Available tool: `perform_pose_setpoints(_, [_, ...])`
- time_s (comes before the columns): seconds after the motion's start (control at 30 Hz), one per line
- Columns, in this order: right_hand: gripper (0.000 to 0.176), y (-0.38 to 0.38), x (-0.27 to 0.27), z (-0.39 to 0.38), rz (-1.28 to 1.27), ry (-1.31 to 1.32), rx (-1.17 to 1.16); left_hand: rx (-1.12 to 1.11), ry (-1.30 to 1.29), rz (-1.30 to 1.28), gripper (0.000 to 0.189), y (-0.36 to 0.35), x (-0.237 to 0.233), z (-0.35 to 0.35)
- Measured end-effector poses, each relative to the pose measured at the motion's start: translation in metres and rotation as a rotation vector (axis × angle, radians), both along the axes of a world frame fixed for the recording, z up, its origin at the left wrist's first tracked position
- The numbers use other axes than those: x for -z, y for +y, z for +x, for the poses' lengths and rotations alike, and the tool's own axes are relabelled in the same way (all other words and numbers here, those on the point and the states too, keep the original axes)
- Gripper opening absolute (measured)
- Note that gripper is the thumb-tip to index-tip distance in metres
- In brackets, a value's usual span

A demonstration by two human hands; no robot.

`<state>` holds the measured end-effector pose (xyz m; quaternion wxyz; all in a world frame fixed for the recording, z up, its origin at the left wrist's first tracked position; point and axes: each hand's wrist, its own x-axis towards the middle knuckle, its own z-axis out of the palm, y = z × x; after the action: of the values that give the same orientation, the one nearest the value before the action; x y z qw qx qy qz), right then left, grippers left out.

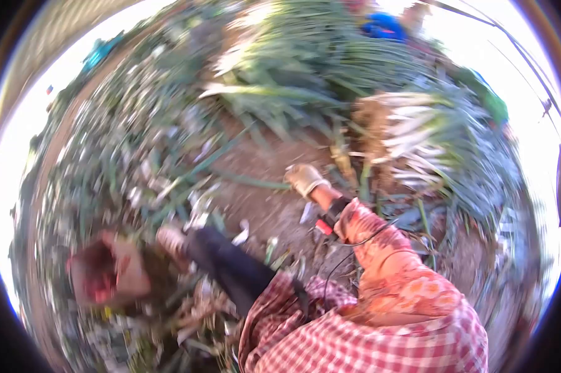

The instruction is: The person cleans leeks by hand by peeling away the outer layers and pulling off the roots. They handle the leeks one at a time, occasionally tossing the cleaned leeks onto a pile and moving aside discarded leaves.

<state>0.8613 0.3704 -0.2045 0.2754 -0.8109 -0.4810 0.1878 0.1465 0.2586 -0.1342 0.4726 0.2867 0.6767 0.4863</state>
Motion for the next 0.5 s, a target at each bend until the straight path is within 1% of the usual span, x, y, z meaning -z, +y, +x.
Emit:
perform_pose_setpoints(0.03, [0.022,0.025,0.005,-0.018,0.101,0.101,-0.043,0.041,-0.074,0.075,0.03,-0.007,0.007,-0.028])
perform_pose_setpoints(0.07, [0.025,0.031,-0.039,-0.058,0.138,0.311,-0.149,0.093,-0.159,0.155,0.03,-0.02,0.017,-0.053])
perform_pose_setpoints(0.1, [0.022,0.041,-0.081,-0.091,0.073,0.239,-0.272,0.151,-0.255,0.239,0.029,-0.039,0.025,-0.073])
perform_pose_setpoints(0.13, [0.021,0.06,-0.08,-0.109,0.24,0.331,-0.472,0.205,0.174,0.199,0.021,-0.044,0.003,-0.059])
perform_pose_setpoints(0.17, [0.02,0.064,-0.115,-0.145,0.191,0.412,-0.554,-0.061,-0.255,0.198,0.019,-0.047,-0.031,-0.018])
perform_pose_setpoints(0.2, [0.02,0.068,-0.134,-0.182,0.139,0.771,-0.504,-0.022,-0.289,0.165,0.019,-0.05,-0.045,-0.015])
perform_pose_setpoints(0.23, [0.018,0.072,-0.145,-0.22,0.112,0.914,-0.481,-0.212,-0.001,0.0,0.018,-0.052,-0.073,0.013])
perform_pose_setpoints(0.27, [0.02,0.082,-0.143,-0.246,0.019,0.998,-0.572,-0.255,0.005,-0.008,0.019,-0.06,-0.074,0.01])
perform_pose_setpoints(0.3, [0.022,0.075,-0.146,-0.282,-0.05,0.959,-0.619,-0.278,0.002,-0.003,0.019,-0.078,-0.06,-0.001])
perform_pose_setpoints(0.33, [0.022,0.076,-0.15,-0.311,-0.154,0.952,-0.725,-0.333,-0.053,0.019,0.019,-0.093,-0.058,-0.004])
perform_pose_setpoints(0.37, [0.021,0.074,-0.15,-0.343,-0.24,0.93,-0.82,-0.371,-0.115,0.055,0.019,-0.105,-0.046,-0.015])
perform_pose_setpoints(0.43, [0.02,0.071,-0.119,-0.407,-0.371,0.759,-1.072,-0.411,-0.235,0.103,0.017,-0.132,-0.017,-0.034])
perform_pose_setpoints(0.5, [0.025,0.064,-0.077,-0.467,-0.442,0.476,-1.264,-0.558,-0.174,0.022,0.018,-0.143,-0.005,-0.042])
